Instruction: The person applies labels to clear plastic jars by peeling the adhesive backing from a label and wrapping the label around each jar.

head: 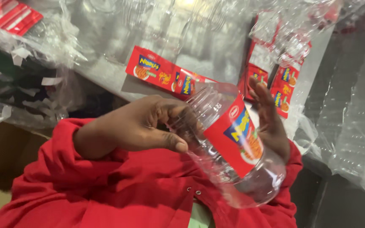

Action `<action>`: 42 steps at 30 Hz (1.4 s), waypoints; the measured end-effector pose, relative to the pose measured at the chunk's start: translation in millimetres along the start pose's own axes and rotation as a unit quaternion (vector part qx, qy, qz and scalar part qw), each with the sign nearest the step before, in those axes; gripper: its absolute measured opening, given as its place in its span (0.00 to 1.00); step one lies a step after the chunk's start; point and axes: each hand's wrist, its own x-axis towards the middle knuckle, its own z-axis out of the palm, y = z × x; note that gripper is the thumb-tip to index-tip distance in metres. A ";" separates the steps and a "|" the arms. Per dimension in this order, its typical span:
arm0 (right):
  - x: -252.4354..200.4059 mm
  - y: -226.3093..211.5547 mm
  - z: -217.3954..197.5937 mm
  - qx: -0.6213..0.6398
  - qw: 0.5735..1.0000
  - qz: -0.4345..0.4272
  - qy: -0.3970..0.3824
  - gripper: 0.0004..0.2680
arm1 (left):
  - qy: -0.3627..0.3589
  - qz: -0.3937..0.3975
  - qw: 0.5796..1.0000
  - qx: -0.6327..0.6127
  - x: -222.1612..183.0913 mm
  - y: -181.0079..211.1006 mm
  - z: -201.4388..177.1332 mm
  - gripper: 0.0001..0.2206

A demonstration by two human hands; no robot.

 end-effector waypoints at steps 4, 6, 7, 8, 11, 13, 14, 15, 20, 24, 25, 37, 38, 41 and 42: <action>-4.3 16.0 29.5 0.066 0.996 -0.009 0.055 0.31 | 0.026 0.066 0.995 -0.072 9.3 -11.8 11.3 0.09; -16.8 24.5 33.4 0.114 0.990 0.002 0.081 0.30 | 0.034 0.077 0.992 -0.091 8.4 -11.1 16.2 0.09; -21.1 29.8 37.0 0.134 0.987 0.009 0.093 0.29 | 0.042 0.086 0.989 -0.112 7.6 -9.8 18.2 0.09; -25.4 35.6 41.0 0.151 0.983 0.014 0.106 0.28 | 0.043 0.089 0.989 -0.110 6.6 -8.0 19.4 0.09; -28.0 56.8 59.8 0.170 0.973 0.027 0.151 0.26 | 0.075 0.141 0.970 -0.185 5.0 -3.7 17.5 0.09; -24.5 66.4 79.4 0.148 0.970 0.038 0.187 0.25 | 0.154 0.214 0.960 -0.093 10.3 -3.7 7.5 0.07; -25.5 67.1 89.7 0.126 0.970 0.038 0.206 0.25 | 0.181 0.236 0.953 -0.062 13.3 -4.8 1.8 0.06; -27.0 65.4 101.3 0.098 0.968 0.033 0.230 0.24 | 0.218 0.251 0.941 -0.055 18.4 -6.3 -5.5 0.07; -37.1 21.2 104.8 -0.083 0.978 -0.077 0.173 0.18 | 0.292 0.249 0.923 -0.022 34.6 -29.6 -30.3 0.08; -23.8 -18.1 78.9 -0.037 0.995 -0.091 0.027 0.18 | 0.289 0.223 0.930 0.041 34.0 -54.9 -29.5 0.08; -18.8 -23.2 76.4 -0.035 0.995 -0.087 0.026 0.18 | 0.286 0.225 0.929 0.064 31.1 -59.8 -25.4 0.09; 12.3 -49.1 71.5 -0.183 0.961 -0.151 0.144 0.08 | 0.272 0.111 0.918 0.268 -5.8 -75.2 5.9 0.09; 11.5 -46.3 72.8 -0.166 0.968 -0.123 0.143 0.07 | 0.274 0.108 0.918 0.267 -6.8 -77.3 7.2 0.09; 7.3 -36.1 77.4 -0.128 0.980 -0.057 0.140 0.05 | 0.285 0.100 0.927 0.221 -9.5 -88.2 10.9 0.07; 5.3 -32.3 78.6 -0.110 0.984 -0.023 0.140 0.04 | 0.291 0.093 0.934 0.188 -10.4 -92.8 11.5 0.07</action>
